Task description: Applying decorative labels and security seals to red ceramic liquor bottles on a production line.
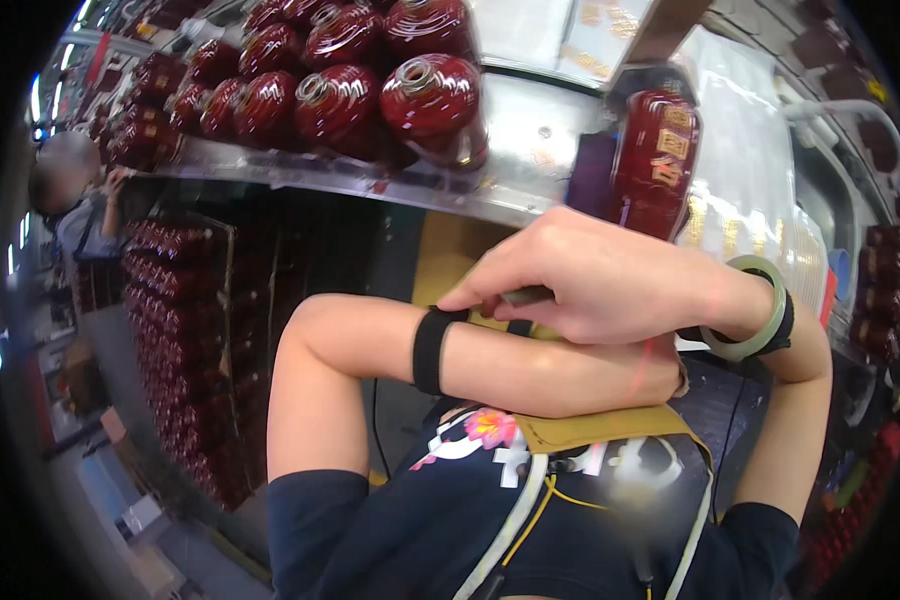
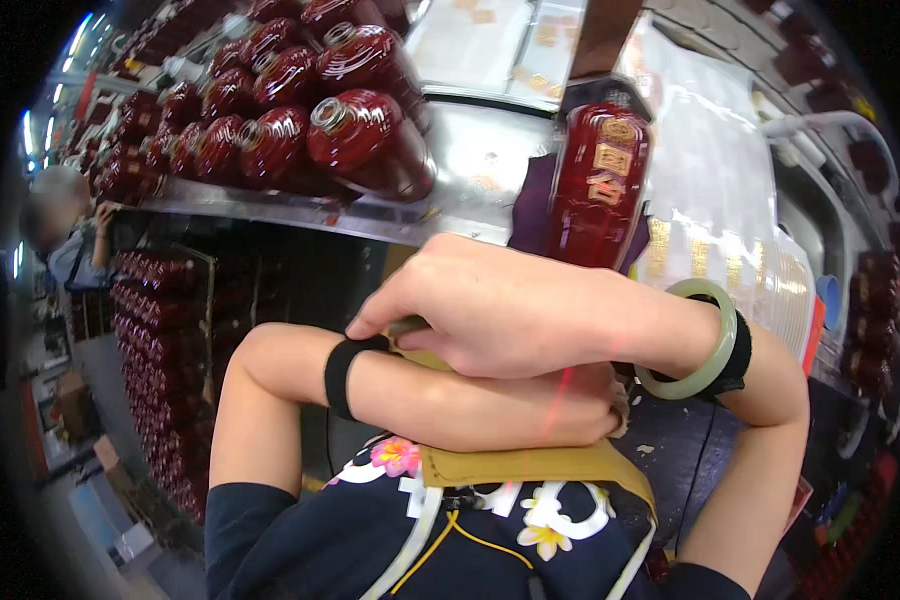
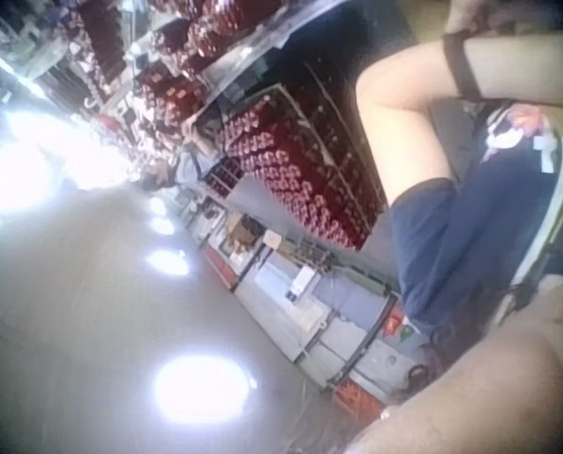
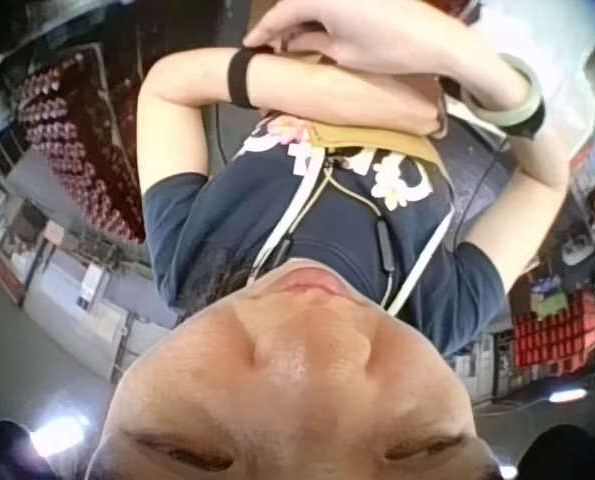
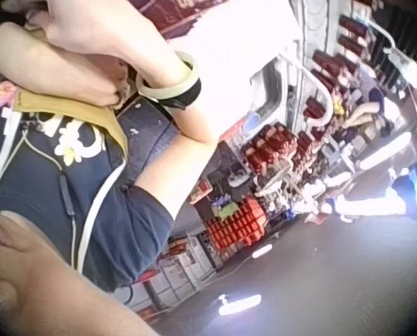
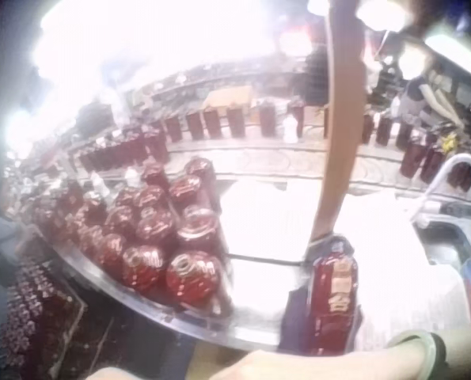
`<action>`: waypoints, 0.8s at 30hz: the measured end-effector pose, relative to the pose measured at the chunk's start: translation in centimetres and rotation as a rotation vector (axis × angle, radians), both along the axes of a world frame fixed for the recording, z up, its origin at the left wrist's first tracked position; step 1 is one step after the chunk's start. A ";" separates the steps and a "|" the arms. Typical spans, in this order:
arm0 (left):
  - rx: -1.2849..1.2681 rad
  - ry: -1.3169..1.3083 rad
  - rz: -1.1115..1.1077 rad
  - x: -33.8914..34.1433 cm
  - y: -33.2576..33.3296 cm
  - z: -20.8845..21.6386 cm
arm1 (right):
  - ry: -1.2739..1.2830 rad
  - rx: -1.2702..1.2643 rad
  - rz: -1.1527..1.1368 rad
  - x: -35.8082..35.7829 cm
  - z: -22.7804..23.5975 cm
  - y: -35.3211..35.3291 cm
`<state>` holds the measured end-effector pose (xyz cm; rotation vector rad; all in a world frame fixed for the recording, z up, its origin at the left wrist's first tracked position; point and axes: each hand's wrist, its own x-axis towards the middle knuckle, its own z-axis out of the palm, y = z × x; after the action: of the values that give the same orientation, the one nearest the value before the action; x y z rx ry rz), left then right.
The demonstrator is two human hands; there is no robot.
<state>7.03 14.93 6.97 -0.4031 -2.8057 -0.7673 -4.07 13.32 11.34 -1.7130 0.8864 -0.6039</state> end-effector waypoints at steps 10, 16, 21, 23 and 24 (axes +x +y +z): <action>0.877 0.187 0.633 -1.4 -7.9 -1.2 | -0.019 -0.336 -1.072 -15.0 0.8 4.9; 1.533 0.089 0.634 -6.3 -9.5 -6.4 | -0.094 -0.033 -1.294 -13.2 -5.9 6.2; 1.622 0.063 0.511 -8.2 -9.5 -6.1 | -0.302 0.109 -1.379 -10.5 -7.8 4.5; 1.625 0.031 0.519 -8.3 -9.3 -5.8 | -0.323 0.117 -1.366 -10.2 -8.8 4.3; 1.585 0.044 0.516 -8.3 -9.3 -6.0 | -0.300 0.100 -1.363 -10.1 -9.3 4.1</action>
<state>-1.23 5.63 0.97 0.5268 -1.3257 -2.2338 -14.18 17.46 2.07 -0.6715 1.7588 -1.5912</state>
